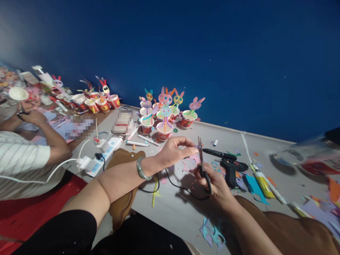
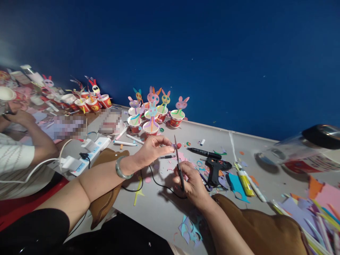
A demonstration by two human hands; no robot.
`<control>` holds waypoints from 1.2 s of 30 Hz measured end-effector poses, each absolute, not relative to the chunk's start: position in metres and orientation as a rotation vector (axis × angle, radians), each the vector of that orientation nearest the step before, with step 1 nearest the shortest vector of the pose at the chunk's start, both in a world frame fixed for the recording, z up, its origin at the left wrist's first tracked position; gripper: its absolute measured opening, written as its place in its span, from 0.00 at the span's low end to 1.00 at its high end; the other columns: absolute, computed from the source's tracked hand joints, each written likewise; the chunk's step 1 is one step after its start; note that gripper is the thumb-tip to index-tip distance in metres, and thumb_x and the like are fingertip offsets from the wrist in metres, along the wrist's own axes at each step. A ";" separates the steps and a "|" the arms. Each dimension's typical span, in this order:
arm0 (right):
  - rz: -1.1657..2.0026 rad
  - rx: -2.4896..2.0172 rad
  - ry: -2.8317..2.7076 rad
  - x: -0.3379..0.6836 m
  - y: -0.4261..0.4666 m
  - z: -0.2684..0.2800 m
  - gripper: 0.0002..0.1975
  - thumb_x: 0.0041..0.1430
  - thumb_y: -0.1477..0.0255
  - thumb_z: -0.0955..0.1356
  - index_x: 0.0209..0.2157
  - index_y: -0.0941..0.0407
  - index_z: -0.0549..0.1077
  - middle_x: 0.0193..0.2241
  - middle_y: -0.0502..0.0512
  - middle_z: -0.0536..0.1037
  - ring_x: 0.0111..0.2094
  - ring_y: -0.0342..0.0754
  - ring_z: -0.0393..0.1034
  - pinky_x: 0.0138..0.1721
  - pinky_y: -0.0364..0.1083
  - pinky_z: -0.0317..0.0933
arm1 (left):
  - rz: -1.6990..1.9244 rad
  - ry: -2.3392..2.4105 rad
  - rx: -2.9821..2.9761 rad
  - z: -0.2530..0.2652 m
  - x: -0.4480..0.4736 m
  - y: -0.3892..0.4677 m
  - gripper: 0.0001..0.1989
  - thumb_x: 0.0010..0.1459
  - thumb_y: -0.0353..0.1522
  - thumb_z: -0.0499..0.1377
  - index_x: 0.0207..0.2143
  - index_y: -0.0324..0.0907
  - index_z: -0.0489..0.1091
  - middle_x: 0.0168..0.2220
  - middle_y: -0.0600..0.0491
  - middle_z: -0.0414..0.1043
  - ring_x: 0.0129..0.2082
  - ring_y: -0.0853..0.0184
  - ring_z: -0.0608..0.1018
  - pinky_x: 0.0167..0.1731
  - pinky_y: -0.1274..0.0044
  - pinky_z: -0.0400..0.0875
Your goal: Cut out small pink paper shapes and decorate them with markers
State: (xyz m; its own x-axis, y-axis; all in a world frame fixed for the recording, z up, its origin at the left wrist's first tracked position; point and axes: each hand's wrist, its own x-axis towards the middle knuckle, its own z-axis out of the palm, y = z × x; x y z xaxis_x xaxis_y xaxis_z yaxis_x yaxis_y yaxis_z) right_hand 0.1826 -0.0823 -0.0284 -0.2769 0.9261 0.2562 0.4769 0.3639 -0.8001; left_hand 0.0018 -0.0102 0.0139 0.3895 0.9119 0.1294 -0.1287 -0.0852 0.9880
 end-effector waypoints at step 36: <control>0.761 -1.230 -1.906 0.183 -0.082 -0.029 0.34 0.53 0.36 0.59 0.21 0.54 0.66 0.23 0.54 0.71 0.28 0.50 0.65 0.32 0.48 0.60 | 1.016 0.756 1.354 0.015 0.001 -0.011 0.08 0.48 0.35 0.65 0.27 0.39 0.74 0.27 0.53 0.74 0.29 0.72 0.73 0.30 0.78 0.68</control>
